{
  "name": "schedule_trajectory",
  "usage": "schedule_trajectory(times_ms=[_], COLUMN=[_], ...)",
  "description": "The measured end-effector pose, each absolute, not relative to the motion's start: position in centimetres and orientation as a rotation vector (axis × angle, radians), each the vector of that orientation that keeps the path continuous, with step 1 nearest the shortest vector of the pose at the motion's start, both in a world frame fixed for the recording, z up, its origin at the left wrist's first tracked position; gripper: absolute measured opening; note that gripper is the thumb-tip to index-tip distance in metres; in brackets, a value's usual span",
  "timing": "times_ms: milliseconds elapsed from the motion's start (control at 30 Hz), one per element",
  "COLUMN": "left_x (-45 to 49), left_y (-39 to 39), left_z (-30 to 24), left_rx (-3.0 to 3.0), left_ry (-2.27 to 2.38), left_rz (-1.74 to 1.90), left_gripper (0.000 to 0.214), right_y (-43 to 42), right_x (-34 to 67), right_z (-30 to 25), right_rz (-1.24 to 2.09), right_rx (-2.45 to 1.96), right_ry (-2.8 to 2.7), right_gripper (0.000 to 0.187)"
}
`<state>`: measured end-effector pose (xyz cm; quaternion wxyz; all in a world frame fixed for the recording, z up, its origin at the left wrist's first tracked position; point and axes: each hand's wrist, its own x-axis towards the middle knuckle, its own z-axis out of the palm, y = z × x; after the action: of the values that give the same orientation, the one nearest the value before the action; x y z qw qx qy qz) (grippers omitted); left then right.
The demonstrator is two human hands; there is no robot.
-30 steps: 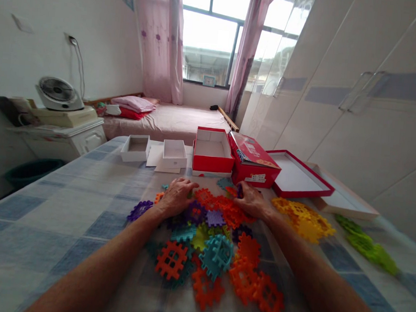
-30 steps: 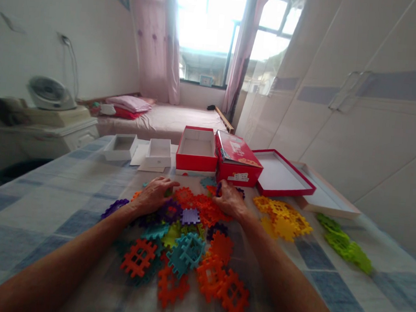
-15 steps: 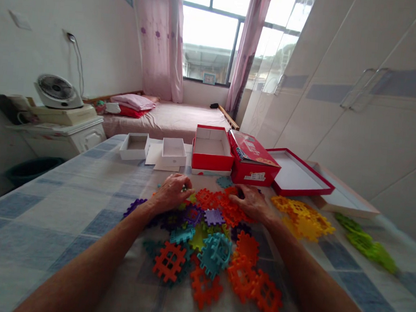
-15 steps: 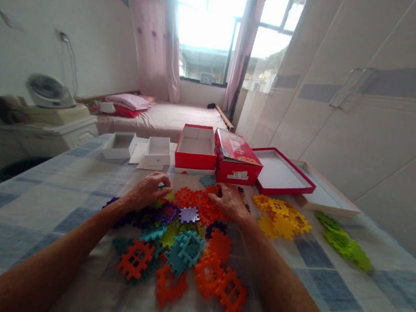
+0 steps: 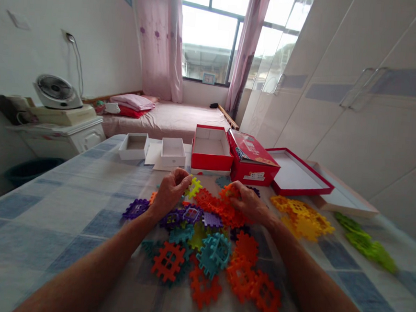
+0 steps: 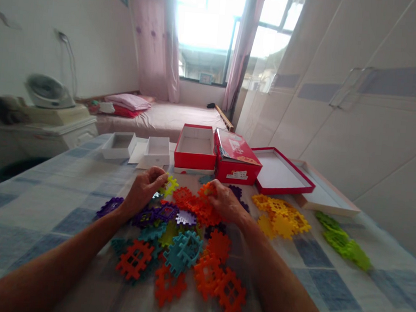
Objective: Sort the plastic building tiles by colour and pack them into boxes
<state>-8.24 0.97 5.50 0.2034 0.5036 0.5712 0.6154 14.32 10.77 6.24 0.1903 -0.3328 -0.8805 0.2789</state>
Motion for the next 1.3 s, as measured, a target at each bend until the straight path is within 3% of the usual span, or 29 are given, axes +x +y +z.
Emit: schedule_trajectory(times_ms=[133,300,600,767,1067,1300], left_x=[-7.9,-7.1,-6.0,-5.4,-5.1,-4.6], left_y=[0.7,0.1,-0.7,-1.0,-0.8,-0.9], left_z=[5.3,5.7,5.0,5.2,5.1,5.3], left_rx=[1.402,1.445,1.688,1.75,1.662,1.564], left_ry=[1.602,1.577,1.596,1.61,1.534,1.525], left_rz=[1.692,1.637,1.444,1.422,1.455,1.569], left_gripper=[0.022,0.019,0.017,0.014,0.014,0.013], right_y=[10.8,10.3,9.6,9.3,7.9,6.3], right_x=[14.7,14.7,15.1,15.2,14.6,13.4], right_z=[6.2,6.8,7.3,7.8,8.5,7.9], right_rz=[0.627,0.457,0.762,0.898,1.135,0.598], right_rx=[-0.743,-0.801,-0.781,-0.859,-0.805,-0.733], right_ry=[-2.491,-2.448,-2.499,-2.44,-2.269,-2.269], right_gripper=[0.018,0.015,0.027,0.044,0.036,0.021])
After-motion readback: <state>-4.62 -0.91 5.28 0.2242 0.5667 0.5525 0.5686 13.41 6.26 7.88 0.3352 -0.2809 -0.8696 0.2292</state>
